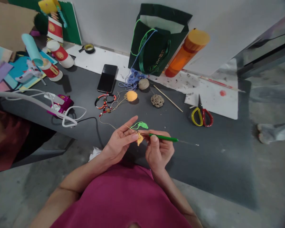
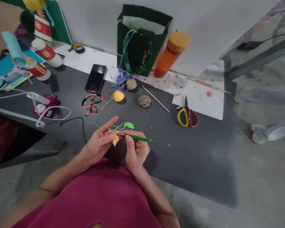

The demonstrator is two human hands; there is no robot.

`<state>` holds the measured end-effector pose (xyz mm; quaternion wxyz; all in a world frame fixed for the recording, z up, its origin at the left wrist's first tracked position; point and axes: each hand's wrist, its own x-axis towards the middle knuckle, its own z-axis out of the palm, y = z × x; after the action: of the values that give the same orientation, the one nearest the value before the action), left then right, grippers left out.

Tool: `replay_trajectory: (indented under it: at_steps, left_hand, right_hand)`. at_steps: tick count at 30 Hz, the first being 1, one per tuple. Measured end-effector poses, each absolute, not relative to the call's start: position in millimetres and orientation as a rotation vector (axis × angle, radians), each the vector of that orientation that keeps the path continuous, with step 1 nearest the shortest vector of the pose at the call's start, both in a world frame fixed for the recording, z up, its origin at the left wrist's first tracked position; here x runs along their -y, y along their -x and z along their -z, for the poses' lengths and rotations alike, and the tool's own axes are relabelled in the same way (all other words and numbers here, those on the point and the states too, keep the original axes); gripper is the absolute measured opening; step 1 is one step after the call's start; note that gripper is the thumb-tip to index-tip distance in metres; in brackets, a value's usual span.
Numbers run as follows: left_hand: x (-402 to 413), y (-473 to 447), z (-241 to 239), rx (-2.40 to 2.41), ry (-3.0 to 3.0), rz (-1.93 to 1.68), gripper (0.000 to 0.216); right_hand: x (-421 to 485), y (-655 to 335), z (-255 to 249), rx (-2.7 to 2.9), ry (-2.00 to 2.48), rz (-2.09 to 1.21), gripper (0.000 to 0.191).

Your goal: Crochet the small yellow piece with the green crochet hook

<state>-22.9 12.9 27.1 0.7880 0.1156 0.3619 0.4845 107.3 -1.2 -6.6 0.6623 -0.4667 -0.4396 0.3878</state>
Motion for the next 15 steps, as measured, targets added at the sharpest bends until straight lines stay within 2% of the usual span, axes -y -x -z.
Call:
replay_trajectory:
  at_steps: [5,10,15]
  left_hand:
    - [-14,24,-27,-0.754,-0.279,-1.067,0.066]
    - [-13,25,-26,-0.712,-0.305,-1.035,0.054]
    - [-12,22,-24,-0.746,-0.388,-1.042,0.053]
  right_hand:
    - [2,-113,1,0.96,1.126,-0.884,0.012]
    - [-7,-113,-7,0.811,1.027,-1.093,0.019]
    - [-12,-106,-7,0.783,0.918,-1.297,0.022]
